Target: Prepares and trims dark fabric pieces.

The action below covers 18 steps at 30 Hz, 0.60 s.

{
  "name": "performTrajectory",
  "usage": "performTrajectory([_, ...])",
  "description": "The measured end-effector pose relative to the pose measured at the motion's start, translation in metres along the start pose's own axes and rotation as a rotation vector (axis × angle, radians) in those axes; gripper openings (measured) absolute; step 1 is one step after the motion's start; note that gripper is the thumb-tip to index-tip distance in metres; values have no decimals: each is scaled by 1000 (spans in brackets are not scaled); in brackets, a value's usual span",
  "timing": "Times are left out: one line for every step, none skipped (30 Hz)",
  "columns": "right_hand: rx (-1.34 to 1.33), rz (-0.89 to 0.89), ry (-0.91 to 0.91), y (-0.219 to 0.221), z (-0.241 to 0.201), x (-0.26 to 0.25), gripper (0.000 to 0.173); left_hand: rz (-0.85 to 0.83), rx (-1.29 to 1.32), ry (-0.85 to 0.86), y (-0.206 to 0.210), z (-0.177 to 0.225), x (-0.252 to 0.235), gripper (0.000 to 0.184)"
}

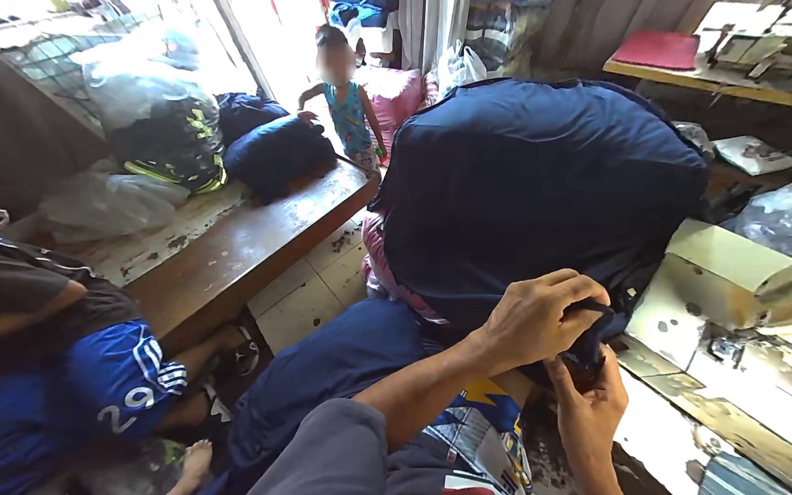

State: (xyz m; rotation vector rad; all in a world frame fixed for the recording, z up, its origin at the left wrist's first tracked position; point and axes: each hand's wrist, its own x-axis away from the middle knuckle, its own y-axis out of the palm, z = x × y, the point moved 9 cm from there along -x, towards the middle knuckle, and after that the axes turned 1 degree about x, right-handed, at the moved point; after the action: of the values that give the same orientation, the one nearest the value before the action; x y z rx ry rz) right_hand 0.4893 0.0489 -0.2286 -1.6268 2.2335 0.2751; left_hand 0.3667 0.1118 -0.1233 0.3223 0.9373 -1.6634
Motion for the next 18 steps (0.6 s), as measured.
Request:
performTrajectory([25,24,-4,0,-4,-1,56,-6,-16,0,2,0,0,10])
performTrajectory([36,51,-1,-1,-5,-2,61,-14,-21,-1,4,1,0,10])
performTrajectory([38,81,1,-2,-6,-4,61,-24,-23,-2,6,3,0,10])
performTrajectory([40,107,-7,-3,-7,-7,57,-34,-17,1,8,5,-1,10])
performTrajectory([36,126,-25,-3,-6,-10,50,-41,-5,10,10,8,-1,10])
performTrajectory([22,129,-46,-3,-3,-12,44,-47,13,24,11,13,-1,10])
performTrajectory([16,127,-54,-2,1,-14,38,-48,32,38,10,18,-1,10])
performTrajectory([41,129,-44,-2,8,-14,31,-44,47,54,8,23,-2,10])
performTrajectory([77,125,-17,-1,14,-14,25,-32,59,70,5,28,-2,9])
performTrajectory([114,117,11,0,20,-12,20,-12,60,86,0,33,-4,9])
performTrajectory([144,102,26,2,25,-9,18,11,54,99,-6,36,-6,9])
performTrajectory([165,76,27,4,27,-6,18,33,34,103,-13,37,-8,9])
performTrajectory([184,47,31,7,28,-4,19,53,0,96,-19,36,-11,9])
performTrajectory([208,25,44,9,29,-4,18,76,-40,86,-25,32,-15,8])
performTrajectory([221,10,59,10,29,-6,17,100,-74,84,-31,28,-21,8])
performTrajectory([213,-7,73,11,27,-10,16,120,-104,91,-37,24,-28,9])
performTrajectory([195,-26,85,11,25,-17,16,129,-128,103,-43,21,-37,11])
performTrajectory([170,-49,86,12,21,-25,16,137,-148,117,-50,19,-46,12])
